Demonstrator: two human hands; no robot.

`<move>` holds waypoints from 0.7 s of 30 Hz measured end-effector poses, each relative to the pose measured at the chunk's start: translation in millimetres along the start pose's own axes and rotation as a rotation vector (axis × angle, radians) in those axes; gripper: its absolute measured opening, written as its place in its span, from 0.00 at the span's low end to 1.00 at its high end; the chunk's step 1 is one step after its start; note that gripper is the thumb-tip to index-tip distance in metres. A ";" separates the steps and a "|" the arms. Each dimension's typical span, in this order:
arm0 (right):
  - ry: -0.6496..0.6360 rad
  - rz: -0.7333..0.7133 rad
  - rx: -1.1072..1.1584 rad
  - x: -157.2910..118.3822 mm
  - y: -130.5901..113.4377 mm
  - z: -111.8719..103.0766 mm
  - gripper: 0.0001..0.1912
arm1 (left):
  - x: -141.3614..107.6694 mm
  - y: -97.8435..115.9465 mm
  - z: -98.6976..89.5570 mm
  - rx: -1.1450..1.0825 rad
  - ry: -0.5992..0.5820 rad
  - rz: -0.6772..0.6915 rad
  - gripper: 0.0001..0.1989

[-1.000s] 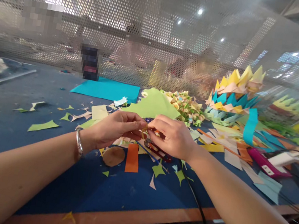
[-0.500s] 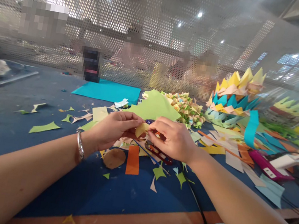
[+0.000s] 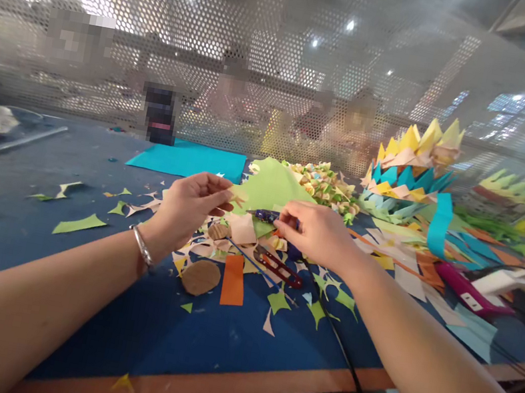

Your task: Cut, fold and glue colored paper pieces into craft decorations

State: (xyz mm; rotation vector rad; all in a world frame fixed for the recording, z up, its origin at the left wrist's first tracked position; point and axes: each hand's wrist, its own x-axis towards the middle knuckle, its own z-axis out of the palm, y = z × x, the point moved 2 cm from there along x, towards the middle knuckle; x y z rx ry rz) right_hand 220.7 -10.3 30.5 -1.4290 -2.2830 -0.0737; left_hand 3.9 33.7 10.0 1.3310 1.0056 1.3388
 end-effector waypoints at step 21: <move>-0.173 0.302 0.003 3.8 40.3 11.6 0.19 | 0.7 3.4 -0.6 -0.221 0.091 0.029 0.06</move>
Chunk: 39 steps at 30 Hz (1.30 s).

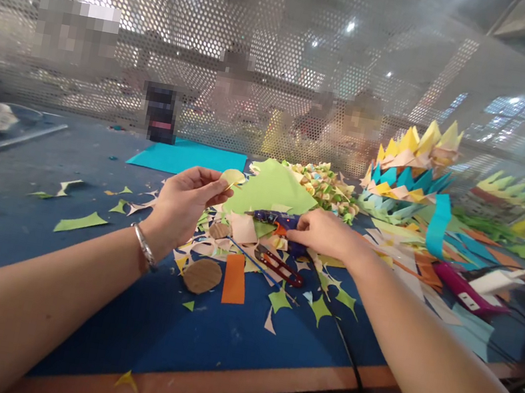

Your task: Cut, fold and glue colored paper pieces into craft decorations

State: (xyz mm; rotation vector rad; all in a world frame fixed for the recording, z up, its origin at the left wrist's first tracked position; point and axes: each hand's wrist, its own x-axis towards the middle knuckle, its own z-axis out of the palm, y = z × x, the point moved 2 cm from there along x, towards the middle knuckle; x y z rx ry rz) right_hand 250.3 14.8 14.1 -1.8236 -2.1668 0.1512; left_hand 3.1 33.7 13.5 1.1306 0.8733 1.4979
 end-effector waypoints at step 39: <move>0.220 -0.127 1.286 -19.1 -35.7 -42.1 0.20 | -1.6 -6.4 1.5 0.122 -0.064 -0.006 0.07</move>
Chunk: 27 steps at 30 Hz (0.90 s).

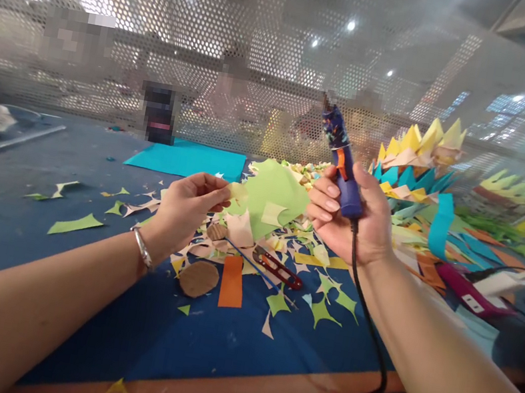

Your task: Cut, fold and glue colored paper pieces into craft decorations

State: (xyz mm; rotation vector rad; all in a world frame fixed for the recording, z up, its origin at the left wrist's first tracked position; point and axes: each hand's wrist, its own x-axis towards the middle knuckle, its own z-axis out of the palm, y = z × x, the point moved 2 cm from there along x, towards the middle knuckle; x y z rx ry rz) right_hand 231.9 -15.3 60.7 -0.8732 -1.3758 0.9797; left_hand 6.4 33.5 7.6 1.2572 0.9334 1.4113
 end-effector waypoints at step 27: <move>-0.159 -0.025 -0.628 -8.5 35.8 10.9 0.16 | 5.6 -2.8 -6.1 0.208 -0.003 0.175 0.05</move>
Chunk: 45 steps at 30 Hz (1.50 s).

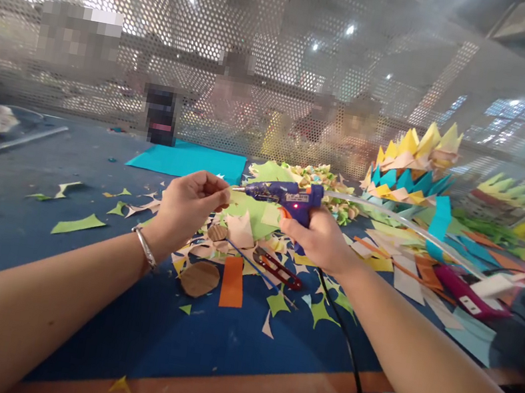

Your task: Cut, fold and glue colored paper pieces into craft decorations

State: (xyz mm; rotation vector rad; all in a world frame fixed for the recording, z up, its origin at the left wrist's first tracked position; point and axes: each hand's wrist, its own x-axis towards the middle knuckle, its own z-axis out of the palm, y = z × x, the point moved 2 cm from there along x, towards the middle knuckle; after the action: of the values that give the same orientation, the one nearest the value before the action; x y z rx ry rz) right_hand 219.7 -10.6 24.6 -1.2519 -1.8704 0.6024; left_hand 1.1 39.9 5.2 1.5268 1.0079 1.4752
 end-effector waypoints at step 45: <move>0.056 -0.092 -0.333 -1.4 -10.8 5.1 0.11 | -4.5 9.6 -1.0 0.258 -0.076 -0.008 0.04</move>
State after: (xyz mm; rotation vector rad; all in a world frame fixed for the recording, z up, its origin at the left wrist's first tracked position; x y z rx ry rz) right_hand 210.0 -16.1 29.2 -1.3659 -2.0250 0.2080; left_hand 0.3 32.1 12.3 1.7433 1.1927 1.3097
